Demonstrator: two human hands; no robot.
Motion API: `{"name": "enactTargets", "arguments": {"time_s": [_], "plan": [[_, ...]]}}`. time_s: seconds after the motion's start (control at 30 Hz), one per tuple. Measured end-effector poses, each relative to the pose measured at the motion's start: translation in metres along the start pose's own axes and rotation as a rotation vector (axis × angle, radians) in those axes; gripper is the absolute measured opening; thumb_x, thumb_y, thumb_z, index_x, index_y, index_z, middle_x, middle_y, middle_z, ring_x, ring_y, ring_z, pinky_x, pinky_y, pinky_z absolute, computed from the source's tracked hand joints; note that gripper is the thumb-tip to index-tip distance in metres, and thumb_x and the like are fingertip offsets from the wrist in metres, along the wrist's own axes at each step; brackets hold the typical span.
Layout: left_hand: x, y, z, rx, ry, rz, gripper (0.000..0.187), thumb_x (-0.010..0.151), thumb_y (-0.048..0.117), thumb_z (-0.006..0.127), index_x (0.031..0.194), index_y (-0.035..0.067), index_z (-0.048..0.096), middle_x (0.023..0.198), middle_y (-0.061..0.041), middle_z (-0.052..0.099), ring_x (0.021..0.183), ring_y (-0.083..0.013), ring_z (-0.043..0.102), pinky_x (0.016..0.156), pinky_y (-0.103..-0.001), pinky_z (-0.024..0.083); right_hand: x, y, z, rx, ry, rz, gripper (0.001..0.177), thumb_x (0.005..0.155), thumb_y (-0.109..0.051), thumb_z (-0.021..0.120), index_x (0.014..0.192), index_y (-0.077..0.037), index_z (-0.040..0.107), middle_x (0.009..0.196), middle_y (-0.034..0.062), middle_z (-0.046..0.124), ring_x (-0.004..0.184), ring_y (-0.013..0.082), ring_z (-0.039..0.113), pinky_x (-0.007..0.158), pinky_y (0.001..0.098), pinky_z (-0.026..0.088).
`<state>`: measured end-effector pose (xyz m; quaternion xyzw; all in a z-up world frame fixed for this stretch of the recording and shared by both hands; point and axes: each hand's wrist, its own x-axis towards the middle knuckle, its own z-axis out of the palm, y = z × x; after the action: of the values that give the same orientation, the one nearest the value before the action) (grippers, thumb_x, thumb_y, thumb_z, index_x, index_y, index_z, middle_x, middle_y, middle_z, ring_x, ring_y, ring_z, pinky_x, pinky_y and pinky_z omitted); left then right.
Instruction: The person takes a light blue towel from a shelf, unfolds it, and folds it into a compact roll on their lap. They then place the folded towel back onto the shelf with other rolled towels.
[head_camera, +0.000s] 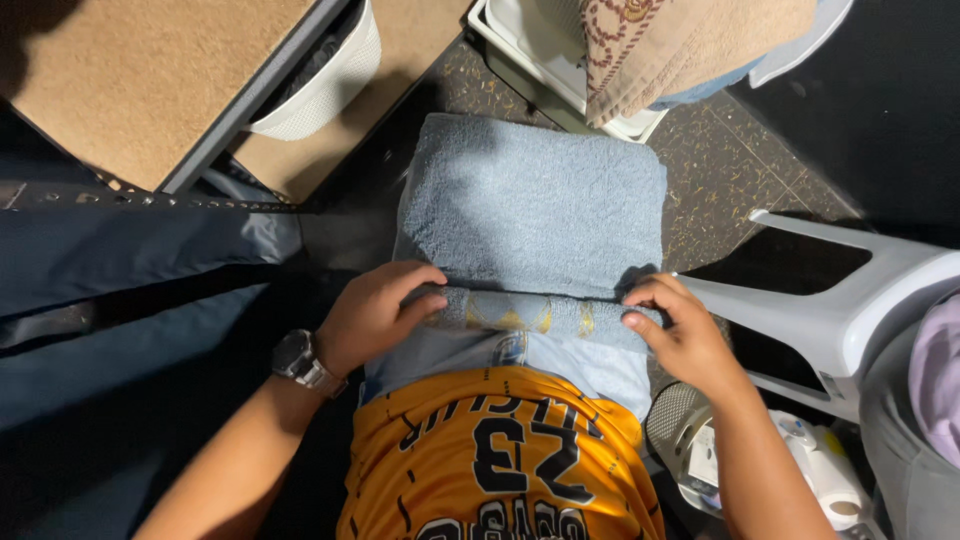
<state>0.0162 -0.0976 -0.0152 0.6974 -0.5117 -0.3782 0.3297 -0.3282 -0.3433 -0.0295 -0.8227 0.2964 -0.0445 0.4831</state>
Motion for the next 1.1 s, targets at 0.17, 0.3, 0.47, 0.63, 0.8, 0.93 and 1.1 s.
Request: {"name": "enactTargets", "arguments": {"time_s": [0.17,0.3,0.47,0.63,0.8,0.93,1.1], "plan": [[-0.003,0.021,0.014,0.728,0.330,0.495,0.014,0.108,0.023,0.059,0.110,0.018,0.072,0.104,-0.006,0.064,0.090,-0.0286,0.066,0.073,-0.041,0.054,-0.012,-0.015,0.014,-0.284,0.231,-0.257,0.014,0.096,-0.028,0.075,0.101,-0.016,0.079,0.093,0.0030,0.071,0.095,0.0301,0.069,0.093,0.0433,0.054],[-0.017,0.029,0.028,0.817,0.416,0.578,0.015,0.109,0.020,0.057,0.105,0.016,0.071,0.092,-0.005,0.059,0.082,-0.0223,0.063,0.071,-0.033,0.053,-0.032,0.010,0.040,-0.321,0.462,-0.271,0.014,0.098,-0.027,0.076,0.103,-0.014,0.078,0.099,0.0030,0.070,0.096,0.0310,0.067,0.093,0.0444,0.053],[-0.044,0.025,0.043,0.625,0.087,0.241,0.083,0.104,0.066,0.041,0.144,-0.006,0.054,0.143,-0.025,0.060,0.133,-0.0407,0.053,0.118,-0.053,0.038,-0.045,-0.033,0.050,-0.577,0.478,-0.504,0.019,0.105,0.000,0.055,0.112,-0.002,0.072,0.113,0.0163,0.072,0.102,0.0357,0.070,0.094,0.0503,0.056],[-0.051,0.036,0.047,0.738,0.108,0.165,0.091,0.098,0.075,0.041,0.152,0.001,0.047,0.152,-0.018,0.052,0.141,-0.0360,0.046,0.124,-0.050,0.033,-0.057,-0.062,0.053,-0.825,0.327,-0.244,0.042,0.089,-0.003,0.060,0.129,-0.001,0.071,0.131,0.0156,0.074,0.127,0.0332,0.069,0.122,0.0576,0.042],[-0.046,0.034,0.051,0.601,0.175,0.135,0.086,0.099,0.073,0.038,0.143,0.001,0.052,0.152,-0.021,0.051,0.140,-0.0411,0.046,0.120,-0.058,0.035,-0.054,-0.064,0.055,-0.960,0.168,-0.158,0.072,0.100,-0.049,0.057,0.147,0.006,0.051,0.137,0.0238,0.062,0.135,0.0404,0.057,0.122,0.0561,0.043],[-0.042,0.012,0.066,0.665,0.213,0.119,0.087,0.099,0.076,0.037,0.149,0.006,0.051,0.147,-0.018,0.053,0.140,-0.0398,0.046,0.119,-0.056,0.033,-0.044,-0.036,0.057,-0.763,0.220,-0.276,0.072,0.099,-0.051,0.053,0.146,0.003,0.050,0.127,0.0222,0.054,0.120,0.0409,0.054,0.111,0.0578,0.041],[-0.025,0.006,0.060,0.680,0.296,0.180,0.085,0.099,0.074,0.047,0.150,0.007,0.052,0.132,-0.019,0.058,0.129,-0.0402,0.053,0.114,-0.055,0.037,-0.031,-0.021,0.053,-0.795,0.224,-0.226,0.084,0.087,-0.060,0.070,0.147,-0.005,0.054,0.118,0.0153,0.057,0.109,0.0355,0.057,0.107,0.0542,0.039]]}}
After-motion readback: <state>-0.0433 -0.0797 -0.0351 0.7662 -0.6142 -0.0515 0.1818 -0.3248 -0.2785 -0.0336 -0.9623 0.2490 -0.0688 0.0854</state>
